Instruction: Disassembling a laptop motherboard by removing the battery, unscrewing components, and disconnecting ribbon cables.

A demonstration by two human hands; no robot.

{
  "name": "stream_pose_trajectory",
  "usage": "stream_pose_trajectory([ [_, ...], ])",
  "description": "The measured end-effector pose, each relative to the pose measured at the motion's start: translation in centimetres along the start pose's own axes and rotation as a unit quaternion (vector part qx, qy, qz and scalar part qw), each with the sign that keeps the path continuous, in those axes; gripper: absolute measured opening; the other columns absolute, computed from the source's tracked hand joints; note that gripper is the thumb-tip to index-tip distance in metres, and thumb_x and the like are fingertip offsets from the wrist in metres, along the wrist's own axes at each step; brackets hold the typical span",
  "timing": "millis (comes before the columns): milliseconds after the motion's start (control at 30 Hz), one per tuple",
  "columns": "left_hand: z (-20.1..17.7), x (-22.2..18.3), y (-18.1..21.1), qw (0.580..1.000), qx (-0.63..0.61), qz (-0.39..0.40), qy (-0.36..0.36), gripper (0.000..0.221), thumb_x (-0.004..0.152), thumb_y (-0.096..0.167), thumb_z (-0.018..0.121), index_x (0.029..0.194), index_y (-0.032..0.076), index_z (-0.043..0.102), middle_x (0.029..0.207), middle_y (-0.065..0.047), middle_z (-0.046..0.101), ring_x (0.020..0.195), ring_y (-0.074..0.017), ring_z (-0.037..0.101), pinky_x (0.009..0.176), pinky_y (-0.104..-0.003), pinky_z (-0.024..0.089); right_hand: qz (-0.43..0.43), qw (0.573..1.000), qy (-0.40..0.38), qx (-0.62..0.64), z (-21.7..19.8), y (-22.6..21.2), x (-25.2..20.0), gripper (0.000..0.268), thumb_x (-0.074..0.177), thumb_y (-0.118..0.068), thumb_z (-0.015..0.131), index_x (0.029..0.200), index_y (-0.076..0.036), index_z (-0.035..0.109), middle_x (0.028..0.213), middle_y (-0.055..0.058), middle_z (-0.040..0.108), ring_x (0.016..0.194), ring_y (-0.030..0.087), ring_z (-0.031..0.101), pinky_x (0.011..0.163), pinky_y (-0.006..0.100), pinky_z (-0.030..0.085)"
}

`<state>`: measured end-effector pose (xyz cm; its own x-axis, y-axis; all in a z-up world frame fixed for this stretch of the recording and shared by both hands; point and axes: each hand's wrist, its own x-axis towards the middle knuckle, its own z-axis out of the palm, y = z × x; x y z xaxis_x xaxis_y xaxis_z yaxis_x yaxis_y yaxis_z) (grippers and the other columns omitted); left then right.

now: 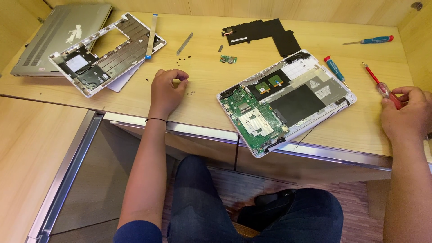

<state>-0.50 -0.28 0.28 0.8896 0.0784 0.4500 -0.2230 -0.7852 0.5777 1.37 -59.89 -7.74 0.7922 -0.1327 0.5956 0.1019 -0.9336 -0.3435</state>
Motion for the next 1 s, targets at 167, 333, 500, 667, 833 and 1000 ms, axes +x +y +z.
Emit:
stream_pose_trajectory([
  [167, 0.0, -0.1, -0.1, 1.0, -0.008, 0.012, -0.007, 0.009, 0.081, 0.008, 0.071, 0.085, 0.016, 0.073, 0.08, 0.006, 0.069, 0.088, -0.0159, 0.051, 0.067, -0.027, 0.049, -0.06, 0.993, 0.032, -0.092, -0.4, -0.5, -0.3, 0.025, 0.091, -0.008, 0.079, 0.114, -0.005, 0.07, 0.103, 0.017, 0.059, 0.095, 0.035, 0.056, 0.081, 0.045, 0.042],
  [333, 0.2, -0.1, -0.7, 0.999, 0.009, 0.041, -0.003, 0.007, 0.081, 0.011, 0.074, 0.082, 0.018, 0.073, 0.08, 0.007, 0.07, 0.086, -0.018, 0.05, 0.076, -0.033, 0.043, -0.082, 0.975, 0.07, -0.194, -1.7, -3.6, -0.8, 0.019, 0.092, -0.013, 0.076, 0.11, -0.007, 0.072, 0.106, 0.019, 0.058, 0.096, 0.038, 0.055, 0.076, 0.047, 0.042],
  [500, 0.1, 0.1, -0.8, 1.0, 0.007, 0.01, -0.023, 0.005, 0.081, 0.015, 0.071, 0.079, 0.02, 0.072, 0.077, 0.009, 0.069, 0.084, -0.0175, 0.052, 0.081, -0.037, 0.04, -0.095, 0.957, 0.086, -0.26, -3.1, -6.1, -1.4, 0.015, 0.088, -0.012, 0.065, 0.101, -0.012, 0.072, 0.107, 0.013, 0.058, 0.103, 0.033, 0.049, 0.078, 0.044, 0.04],
  [667, -0.4, 0.1, -0.4, 0.998, -0.063, -0.009, -0.003, 0.009, 0.082, 0.008, 0.067, 0.08, 0.016, 0.071, 0.082, 0.005, 0.07, 0.085, -0.0151, 0.052, 0.073, -0.031, 0.045, -0.195, 0.952, 0.102, -0.212, -3.1, -7.3, -2.2, 0.028, 0.074, -0.004, 0.06, 0.097, -0.011, 0.073, 0.104, 0.011, 0.061, 0.099, 0.032, 0.053, 0.086, 0.042, 0.04],
  [833, 0.1, -0.6, 0.0, 0.992, -0.011, 0.114, 0.06, 0.01, 0.084, 0.01, 0.061, 0.082, 0.018, 0.067, 0.082, 0.005, 0.068, 0.085, -0.02, 0.052, 0.077, -0.038, 0.034, -0.286, 0.954, 0.065, -0.056, -3.7, -15.4, -2.9, 0.032, 0.068, 0.004, 0.052, 0.089, -0.008, 0.072, 0.088, 0.009, 0.065, 0.088, 0.032, 0.058, 0.092, 0.044, 0.041],
  [1000, 0.5, -3.8, 4.2, 0.959, -0.008, 0.275, -0.068, 0.036, 0.076, 0.025, 0.074, 0.111, 0.023, 0.064, 0.102, 0.0, 0.063, 0.103, -0.0255, 0.051, 0.089, -0.041, 0.031, -0.118, 0.971, -0.198, -0.07, -4.6, -25.6, -3.1, 0.014, 0.083, -0.017, 0.061, 0.091, -0.016, 0.072, 0.084, 0.003, 0.067, 0.092, 0.027, 0.062, 0.08, 0.042, 0.05],
])
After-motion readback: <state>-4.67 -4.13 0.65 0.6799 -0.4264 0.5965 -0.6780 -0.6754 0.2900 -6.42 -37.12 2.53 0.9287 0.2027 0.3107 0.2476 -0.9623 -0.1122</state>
